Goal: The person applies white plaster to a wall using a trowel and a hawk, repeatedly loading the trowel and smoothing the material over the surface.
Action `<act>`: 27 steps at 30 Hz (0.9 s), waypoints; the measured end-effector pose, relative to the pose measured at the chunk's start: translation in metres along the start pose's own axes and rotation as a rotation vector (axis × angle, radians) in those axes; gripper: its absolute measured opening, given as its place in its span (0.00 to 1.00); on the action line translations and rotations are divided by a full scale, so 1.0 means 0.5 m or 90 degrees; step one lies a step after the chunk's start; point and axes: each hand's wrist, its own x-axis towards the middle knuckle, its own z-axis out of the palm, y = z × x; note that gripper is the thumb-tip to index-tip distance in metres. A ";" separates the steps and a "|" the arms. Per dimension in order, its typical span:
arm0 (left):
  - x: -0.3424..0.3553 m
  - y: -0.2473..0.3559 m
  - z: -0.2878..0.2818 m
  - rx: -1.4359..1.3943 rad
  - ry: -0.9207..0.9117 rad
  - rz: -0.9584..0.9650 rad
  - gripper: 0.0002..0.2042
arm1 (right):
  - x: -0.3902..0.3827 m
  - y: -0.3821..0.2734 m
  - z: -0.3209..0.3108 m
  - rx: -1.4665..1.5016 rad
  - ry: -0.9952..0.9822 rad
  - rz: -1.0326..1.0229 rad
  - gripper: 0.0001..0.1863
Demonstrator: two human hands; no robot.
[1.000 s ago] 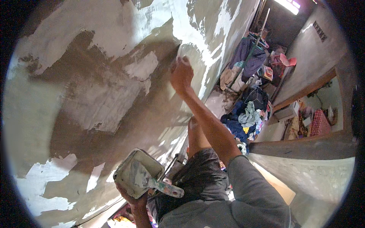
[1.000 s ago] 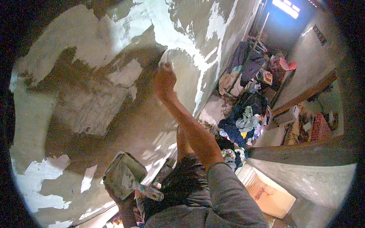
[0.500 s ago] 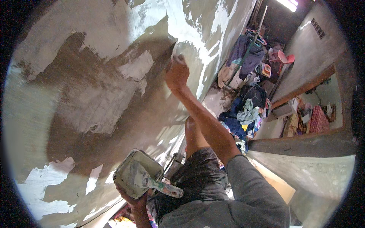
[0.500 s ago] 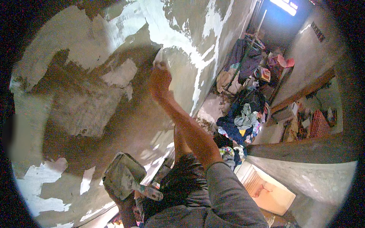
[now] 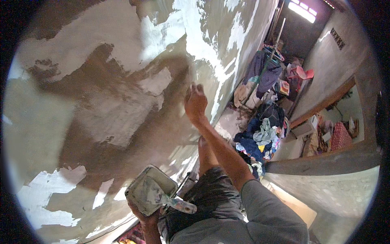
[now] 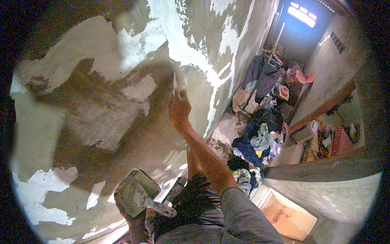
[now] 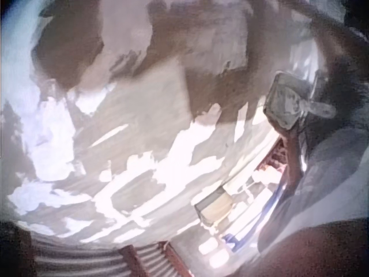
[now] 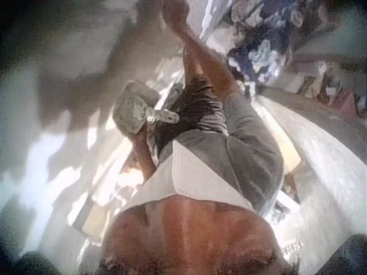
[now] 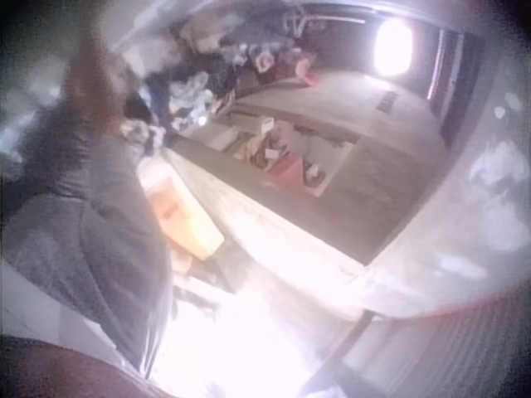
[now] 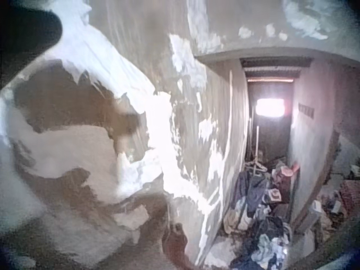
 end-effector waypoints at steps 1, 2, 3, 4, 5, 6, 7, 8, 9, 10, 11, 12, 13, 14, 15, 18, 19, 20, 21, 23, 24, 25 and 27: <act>0.005 0.000 -0.009 -0.119 -0.021 -0.049 0.29 | -0.024 -0.001 0.003 0.001 0.015 -0.034 0.15; 0.010 0.003 -0.018 -0.239 -0.041 -0.095 0.29 | -0.038 -0.013 -0.001 0.005 0.029 -0.070 0.16; 0.013 0.007 -0.023 -0.359 -0.063 -0.141 0.29 | -0.051 -0.023 -0.009 0.027 0.027 -0.052 0.17; 0.011 0.013 -0.022 -0.352 -0.052 -0.136 0.29 | -0.058 -0.040 -0.023 0.050 0.024 -0.038 0.17; 0.007 0.024 -0.017 -0.344 -0.044 -0.133 0.29 | -0.063 -0.051 -0.037 0.071 0.021 -0.022 0.18; 0.003 0.034 -0.011 -0.336 -0.035 -0.131 0.29 | -0.073 -0.047 -0.032 0.104 0.026 0.027 0.17; -0.005 0.045 -0.005 -0.282 -0.017 -0.112 0.27 | -0.084 -0.041 -0.029 0.142 0.018 0.040 0.18; -0.012 0.055 0.003 -0.227 0.001 -0.095 0.26 | -0.091 -0.036 -0.032 0.179 0.011 0.055 0.18; -0.015 0.061 0.005 -0.211 0.005 -0.094 0.25 | -0.098 -0.032 -0.035 0.215 0.003 0.069 0.18; -0.019 0.068 0.006 -0.195 0.012 -0.092 0.25 | -0.102 -0.039 -0.044 0.239 -0.008 0.090 0.18; -0.022 0.072 0.004 -0.217 0.005 -0.106 0.26 | -0.105 -0.046 -0.052 0.263 -0.021 0.111 0.18; -0.024 0.080 0.006 -0.266 0.008 -0.128 0.27 | -0.106 -0.054 -0.057 0.286 -0.034 0.132 0.17; -0.025 0.087 0.009 -0.317 0.007 -0.153 0.28 | -0.105 -0.051 -0.049 0.298 -0.006 0.109 0.17; -0.027 0.101 0.019 -0.392 0.015 -0.188 0.29 | -0.108 -0.040 -0.031 0.308 0.022 0.089 0.16; -0.030 0.109 0.026 -0.467 0.023 -0.224 0.30 | -0.112 -0.028 -0.016 0.318 0.048 0.068 0.16; -0.045 0.095 0.025 -0.017 0.001 0.012 0.25 | -0.131 -0.027 0.004 0.282 -0.001 0.086 0.15; -0.049 0.093 0.022 0.055 0.017 0.046 0.23 | -0.140 -0.033 0.010 0.329 -0.040 0.159 0.14; -0.053 0.098 0.024 0.002 0.046 0.012 0.22 | -0.148 -0.035 0.010 0.374 -0.078 0.231 0.14; -0.048 0.099 0.010 -0.179 0.031 -0.069 0.22 | -0.158 -0.038 0.012 0.418 -0.118 0.304 0.13; -0.018 0.075 -0.004 -0.349 -0.017 -0.164 0.27 | -0.166 0.069 0.083 0.350 0.005 0.152 0.09; -0.009 0.048 -0.029 -0.335 -0.037 -0.155 0.30 | -0.178 0.084 0.095 0.347 0.023 0.092 0.09; -0.005 0.034 -0.046 -0.321 -0.057 -0.148 0.34 | -0.176 0.084 0.095 0.364 0.016 0.109 0.10; -0.006 0.045 -0.037 -0.242 -0.073 -0.132 0.34 | -0.163 0.094 0.086 0.391 0.008 0.141 0.12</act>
